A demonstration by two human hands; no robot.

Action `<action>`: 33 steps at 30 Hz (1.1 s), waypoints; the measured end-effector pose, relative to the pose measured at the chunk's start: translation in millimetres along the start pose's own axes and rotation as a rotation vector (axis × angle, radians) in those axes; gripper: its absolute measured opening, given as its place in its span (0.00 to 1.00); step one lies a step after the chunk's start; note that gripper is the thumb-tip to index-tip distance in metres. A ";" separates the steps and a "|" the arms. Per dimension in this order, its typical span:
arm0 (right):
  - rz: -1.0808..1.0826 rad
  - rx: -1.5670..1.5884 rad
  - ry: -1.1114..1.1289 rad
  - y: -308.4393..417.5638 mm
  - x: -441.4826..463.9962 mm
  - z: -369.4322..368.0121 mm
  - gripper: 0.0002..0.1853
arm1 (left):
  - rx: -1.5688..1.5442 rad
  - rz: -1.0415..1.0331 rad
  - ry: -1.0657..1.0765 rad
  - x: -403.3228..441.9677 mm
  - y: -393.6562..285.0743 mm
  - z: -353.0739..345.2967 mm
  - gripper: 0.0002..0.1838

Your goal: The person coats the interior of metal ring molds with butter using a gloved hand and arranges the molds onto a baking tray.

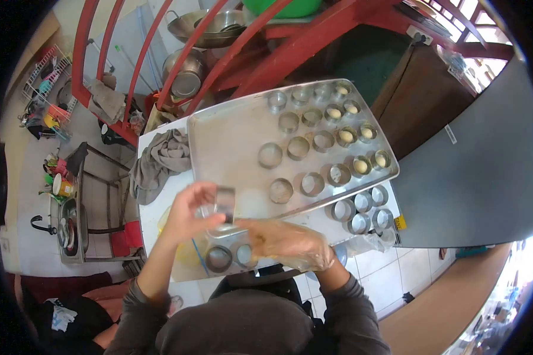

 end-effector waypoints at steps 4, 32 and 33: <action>-0.002 0.224 -0.311 -11.4 -49.0 14.2 0.31 | 0.579 0.006 -0.058 104.1 23.8 33.3 0.31; 0.019 0.748 -0.449 -103.8 -136.1 5.2 0.37 | 0.924 -0.198 -0.047 214.1 112.0 67.7 0.39; 0.042 0.763 -0.484 -101.5 -135.4 2.6 0.37 | 0.907 -0.275 -0.084 190.4 93.0 67.3 0.34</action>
Point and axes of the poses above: each hand's wrist, its own x-axis towards the middle knuckle, its own z-axis out of the back of the hand, y = z × x, the point moved 1 cm from there along x, towards the middle knuckle, and after that the axes turned 15 degrees about y, right-handed, at the moved point
